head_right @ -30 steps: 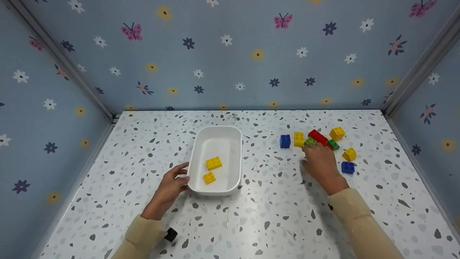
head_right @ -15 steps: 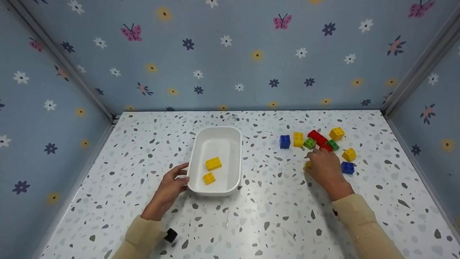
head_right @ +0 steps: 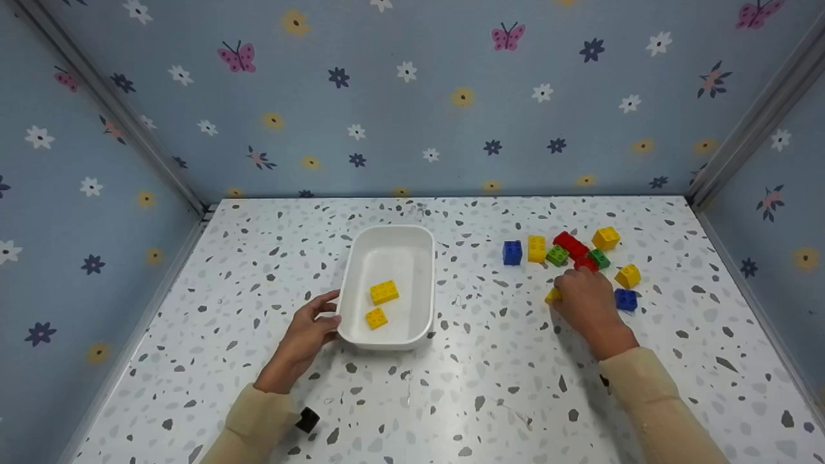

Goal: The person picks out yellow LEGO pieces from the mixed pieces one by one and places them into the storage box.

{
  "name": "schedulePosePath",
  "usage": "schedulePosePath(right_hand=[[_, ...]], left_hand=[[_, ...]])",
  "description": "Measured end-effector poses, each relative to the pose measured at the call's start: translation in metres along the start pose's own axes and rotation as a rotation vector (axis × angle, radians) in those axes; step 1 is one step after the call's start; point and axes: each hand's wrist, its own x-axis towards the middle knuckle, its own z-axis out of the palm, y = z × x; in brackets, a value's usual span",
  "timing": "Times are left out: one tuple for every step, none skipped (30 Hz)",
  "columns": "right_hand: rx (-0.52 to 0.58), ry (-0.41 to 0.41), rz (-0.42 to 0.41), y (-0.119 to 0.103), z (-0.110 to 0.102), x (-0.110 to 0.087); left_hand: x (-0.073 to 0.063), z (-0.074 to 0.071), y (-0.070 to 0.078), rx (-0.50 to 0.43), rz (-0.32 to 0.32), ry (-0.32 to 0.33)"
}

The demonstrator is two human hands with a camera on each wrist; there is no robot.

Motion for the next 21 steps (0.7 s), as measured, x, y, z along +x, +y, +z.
schedulePosePath(right_hand=[[-0.001,0.0,0.001,0.0,-0.001,0.0],[-0.003,0.0,0.002,-0.001,-0.001,0.001],[-0.004,0.002,0.002,-0.001,-0.002,0.001],[-0.005,0.004,0.003,-0.002,-0.003,0.002],[-0.006,0.008,0.004,-0.003,-0.004,0.002],[-0.006,0.012,0.005,-0.004,-0.005,0.002],[-0.005,0.016,0.004,-0.006,-0.006,0.003],[-0.003,0.021,0.004,-0.007,-0.008,0.004],[-0.002,0.026,0.003,-0.009,-0.009,0.005],[-0.002,0.029,0.002,-0.011,-0.01,0.005],[0.002,0.03,0.0,-0.013,-0.011,0.006],[0.005,0.033,-0.003,-0.014,-0.012,0.007],[0.008,0.037,-0.006,-0.016,-0.013,0.008],[0.011,0.042,-0.011,-0.018,-0.014,0.009],[0.014,0.046,-0.015,-0.019,-0.015,0.01],[0.019,0.051,-0.02,-0.02,-0.016,0.011],[0.024,0.056,-0.025,-0.022,-0.017,0.012],[0.029,0.059,-0.029,-0.023,-0.018,0.013],[0.032,0.061,-0.033,-0.025,-0.019,0.014],[0.036,0.062,-0.038,-0.026,-0.021,0.015],[0.037,0.062,-0.04,-0.028,-0.022,0.016]], left_hand=[[0.0,0.0,0.0,-0.002,0.003,-0.003],[0.0,0.0,0.0,-0.008,0.007,-0.005],[0.0,0.0,-0.001,-0.007,0.007,-0.005],[0.0,0.0,-0.001,-0.007,0.004,-0.004],[0.001,0.0,-0.001,-0.005,0.002,-0.004],[0.001,0.0,-0.001,-0.004,0.0,-0.002],[0.001,0.0,-0.001,-0.001,0.0,-0.001],[0.002,0.0,-0.001,0.0,-0.003,0.0],[0.002,0.0,-0.001,0.002,-0.006,0.001],[0.001,0.0,-0.001,0.004,-0.009,0.001],[0.001,0.0,-0.001,0.005,-0.011,0.002],[0.001,0.0,-0.001,0.006,-0.013,0.003],[0.001,0.001,0.0,0.008,-0.015,0.004],[0.0,0.001,0.0,0.006,-0.015,0.004],[0.0,0.001,0.0,0.007,-0.014,0.005],[0.0,0.001,0.0,0.009,-0.014,0.008],[0.0,0.001,0.0,0.009,-0.014,0.01],[0.0,0.001,0.0,0.01,-0.014,0.012],[0.0,0.001,0.0,0.01,-0.014,0.013],[0.0,0.001,0.0,0.012,-0.015,0.014],[0.0,0.001,0.0,0.014,-0.018,0.016]])
